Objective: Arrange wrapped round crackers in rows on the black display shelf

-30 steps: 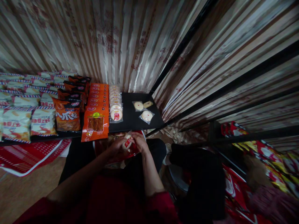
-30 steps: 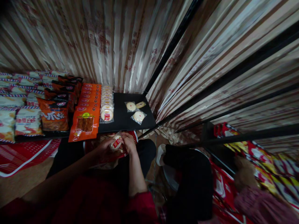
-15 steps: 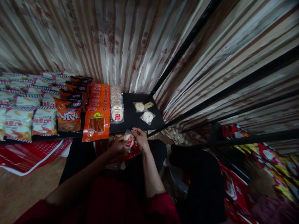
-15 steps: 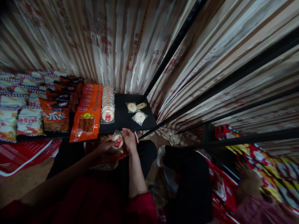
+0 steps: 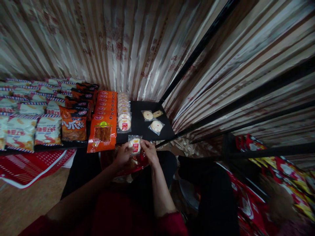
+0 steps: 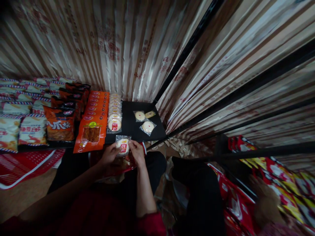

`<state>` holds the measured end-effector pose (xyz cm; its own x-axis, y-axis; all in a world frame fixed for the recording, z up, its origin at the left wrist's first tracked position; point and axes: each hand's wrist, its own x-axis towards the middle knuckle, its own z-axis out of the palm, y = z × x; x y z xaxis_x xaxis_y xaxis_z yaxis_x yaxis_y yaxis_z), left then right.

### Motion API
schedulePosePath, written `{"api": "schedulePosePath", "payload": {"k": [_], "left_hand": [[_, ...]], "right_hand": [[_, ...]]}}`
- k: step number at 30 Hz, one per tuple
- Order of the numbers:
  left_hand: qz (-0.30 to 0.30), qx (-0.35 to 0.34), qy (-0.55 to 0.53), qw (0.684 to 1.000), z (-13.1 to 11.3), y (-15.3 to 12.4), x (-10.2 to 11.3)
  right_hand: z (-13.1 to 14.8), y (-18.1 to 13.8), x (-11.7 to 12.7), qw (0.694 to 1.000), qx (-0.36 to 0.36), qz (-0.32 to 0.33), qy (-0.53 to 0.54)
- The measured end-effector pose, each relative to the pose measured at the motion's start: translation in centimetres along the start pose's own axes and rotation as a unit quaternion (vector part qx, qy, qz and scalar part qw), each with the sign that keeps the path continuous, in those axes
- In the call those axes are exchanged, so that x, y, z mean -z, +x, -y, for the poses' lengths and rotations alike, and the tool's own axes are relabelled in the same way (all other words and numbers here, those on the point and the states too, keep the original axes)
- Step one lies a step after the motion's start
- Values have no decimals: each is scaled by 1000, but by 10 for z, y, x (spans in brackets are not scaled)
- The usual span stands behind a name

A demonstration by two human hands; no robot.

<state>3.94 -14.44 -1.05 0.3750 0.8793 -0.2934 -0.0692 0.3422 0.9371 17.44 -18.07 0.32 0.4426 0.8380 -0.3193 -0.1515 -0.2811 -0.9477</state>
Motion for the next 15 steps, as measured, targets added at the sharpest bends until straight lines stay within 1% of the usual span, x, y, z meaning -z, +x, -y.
{"api": "schedulePosePath", "payload": {"k": [2, 4, 8, 10, 15], "left_hand": [[-13, -2, 23, 1000, -2, 0, 1], [-29, -4, 48, 998, -2, 1, 2], [-51, -18, 115, 992, 1, 3, 4], [-72, -25, 151, 986, 2, 3, 6], [-108, -57, 179, 976, 5, 1, 7]], "right_hand": [[-1, -1, 0, 1000, -8, 30, 0], [-1, 0, 0, 999, -8, 42, -8], [-3, 5, 0, 999, 8, 33, -37], [-4, 8, -1, 999, 12, 23, -44], [-3, 16, -6, 998, 22, 5, -51]]}}
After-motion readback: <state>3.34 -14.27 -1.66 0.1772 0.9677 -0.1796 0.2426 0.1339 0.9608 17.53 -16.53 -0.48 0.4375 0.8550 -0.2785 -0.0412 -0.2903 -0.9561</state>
